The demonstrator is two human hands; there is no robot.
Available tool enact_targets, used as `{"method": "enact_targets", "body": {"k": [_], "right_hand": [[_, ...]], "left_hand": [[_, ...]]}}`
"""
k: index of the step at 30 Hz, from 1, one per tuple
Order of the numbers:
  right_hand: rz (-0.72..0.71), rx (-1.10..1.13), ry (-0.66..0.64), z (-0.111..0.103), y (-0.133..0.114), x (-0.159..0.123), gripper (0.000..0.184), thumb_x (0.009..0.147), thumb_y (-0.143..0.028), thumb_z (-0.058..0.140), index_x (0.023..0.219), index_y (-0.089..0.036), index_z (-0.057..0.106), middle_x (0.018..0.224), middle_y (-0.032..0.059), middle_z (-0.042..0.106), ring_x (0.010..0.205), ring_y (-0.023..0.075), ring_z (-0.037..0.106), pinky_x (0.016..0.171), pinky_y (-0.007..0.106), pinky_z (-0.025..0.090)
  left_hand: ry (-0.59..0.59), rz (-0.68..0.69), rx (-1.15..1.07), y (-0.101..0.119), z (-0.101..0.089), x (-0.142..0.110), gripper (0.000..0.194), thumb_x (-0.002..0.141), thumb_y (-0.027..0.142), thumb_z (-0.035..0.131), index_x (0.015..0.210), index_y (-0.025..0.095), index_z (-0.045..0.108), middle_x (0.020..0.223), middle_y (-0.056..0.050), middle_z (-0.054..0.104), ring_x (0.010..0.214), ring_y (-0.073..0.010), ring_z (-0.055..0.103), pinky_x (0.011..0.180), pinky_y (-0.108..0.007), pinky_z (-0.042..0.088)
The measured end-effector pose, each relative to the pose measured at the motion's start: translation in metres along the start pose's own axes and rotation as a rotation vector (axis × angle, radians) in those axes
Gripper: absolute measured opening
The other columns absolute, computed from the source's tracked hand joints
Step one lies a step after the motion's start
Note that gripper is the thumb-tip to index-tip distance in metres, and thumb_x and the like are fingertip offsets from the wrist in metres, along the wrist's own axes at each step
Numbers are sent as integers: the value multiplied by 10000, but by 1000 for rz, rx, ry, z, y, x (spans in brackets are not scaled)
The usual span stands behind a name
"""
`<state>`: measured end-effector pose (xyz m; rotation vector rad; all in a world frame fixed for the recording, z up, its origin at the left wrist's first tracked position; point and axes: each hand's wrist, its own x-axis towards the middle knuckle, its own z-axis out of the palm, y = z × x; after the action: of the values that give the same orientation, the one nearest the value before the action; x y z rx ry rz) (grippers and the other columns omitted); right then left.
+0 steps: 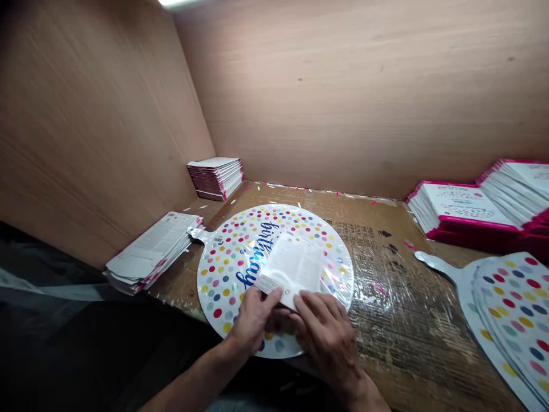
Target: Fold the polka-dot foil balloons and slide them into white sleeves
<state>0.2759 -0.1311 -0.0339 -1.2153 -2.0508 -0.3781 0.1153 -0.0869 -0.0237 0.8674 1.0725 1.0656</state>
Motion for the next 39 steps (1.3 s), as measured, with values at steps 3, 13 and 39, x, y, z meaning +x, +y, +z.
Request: {"method": "enact_targets", "body": {"k": [3, 13, 39], "right_hand": [[143, -41, -132, 22, -6, 41, 165, 965, -290, 551, 974, -189, 681, 933, 78, 700, 833, 207, 626, 755, 318, 453], [120, -32, -801, 63, -26, 138, 178, 904, -168, 554, 750, -184, 640, 731, 48, 657, 640, 151, 600, 529, 270, 276], [143, -16, -838, 185, -86, 233, 299, 991, -298, 465, 878, -146, 696, 856, 139, 724, 769, 225, 689, 566, 272, 395]], "left_hand": [[46, -16, -93, 7, -10, 23, 407, 691, 448, 782, 905, 114, 693, 783, -81, 722, 597, -179, 656, 571, -289, 536], [221, 140, 395, 26, -68, 44, 393, 810, 539, 615, 688, 165, 623, 694, -42, 678, 673, -186, 648, 594, -256, 507], [439, -157, 1588, 82, -163, 61, 379, 910, 510, 492, 849, 180, 668, 826, -143, 731, 820, -328, 703, 666, -354, 445]]}}
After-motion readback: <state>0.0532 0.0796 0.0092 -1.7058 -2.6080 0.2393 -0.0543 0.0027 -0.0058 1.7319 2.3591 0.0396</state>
